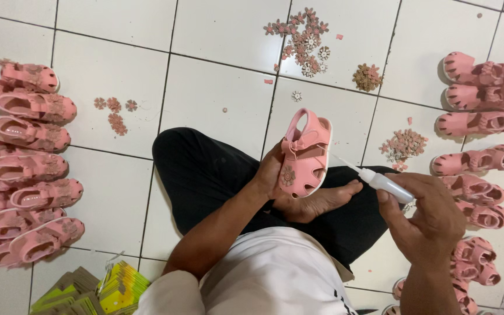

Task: The person sits on the floor and decorates pink sandals by applying glue and attaching small flower-shaped embellishments. They handle multiple sandals one at a time, applying glue to specific spots and pressing the decorations into place.

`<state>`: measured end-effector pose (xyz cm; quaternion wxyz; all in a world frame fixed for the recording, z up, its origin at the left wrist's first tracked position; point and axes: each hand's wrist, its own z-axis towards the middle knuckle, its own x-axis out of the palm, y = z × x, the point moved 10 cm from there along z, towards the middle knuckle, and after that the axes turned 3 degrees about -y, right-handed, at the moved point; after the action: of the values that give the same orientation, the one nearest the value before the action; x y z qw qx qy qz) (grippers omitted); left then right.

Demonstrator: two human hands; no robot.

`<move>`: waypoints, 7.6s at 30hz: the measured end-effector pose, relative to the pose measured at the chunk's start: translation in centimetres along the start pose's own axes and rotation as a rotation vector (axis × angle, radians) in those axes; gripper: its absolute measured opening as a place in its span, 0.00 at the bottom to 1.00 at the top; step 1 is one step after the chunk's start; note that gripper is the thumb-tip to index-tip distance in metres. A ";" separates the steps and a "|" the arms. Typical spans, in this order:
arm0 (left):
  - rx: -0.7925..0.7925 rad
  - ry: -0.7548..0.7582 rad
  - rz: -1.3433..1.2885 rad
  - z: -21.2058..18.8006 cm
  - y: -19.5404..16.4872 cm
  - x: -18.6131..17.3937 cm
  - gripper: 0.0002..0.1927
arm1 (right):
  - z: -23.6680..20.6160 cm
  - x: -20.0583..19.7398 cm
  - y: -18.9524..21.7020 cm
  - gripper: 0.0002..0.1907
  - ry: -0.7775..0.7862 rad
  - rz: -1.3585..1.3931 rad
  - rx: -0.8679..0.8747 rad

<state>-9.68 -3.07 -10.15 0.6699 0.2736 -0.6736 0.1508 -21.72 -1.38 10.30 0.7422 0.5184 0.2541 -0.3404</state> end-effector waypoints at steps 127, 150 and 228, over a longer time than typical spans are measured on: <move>0.131 -0.108 -0.105 0.5 0.8 -1.9 0.33 | -0.5 0.5 -0.4 0.09 0.044 -0.218 -0.024; 0.198 -0.120 0.091 0.2 0.0 -2.7 0.25 | -0.3 0.6 -0.2 0.11 0.041 -0.198 0.005; 0.243 -0.394 0.155 -5.3 -7.3 -8.6 0.38 | 8.7 26.1 -18.8 0.13 -0.023 0.164 0.442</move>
<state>-1.61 -4.44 -19.53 0.4743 0.3237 -0.7871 0.2253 -19.27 -20.27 -17.07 0.6386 0.6834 0.1218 -0.3321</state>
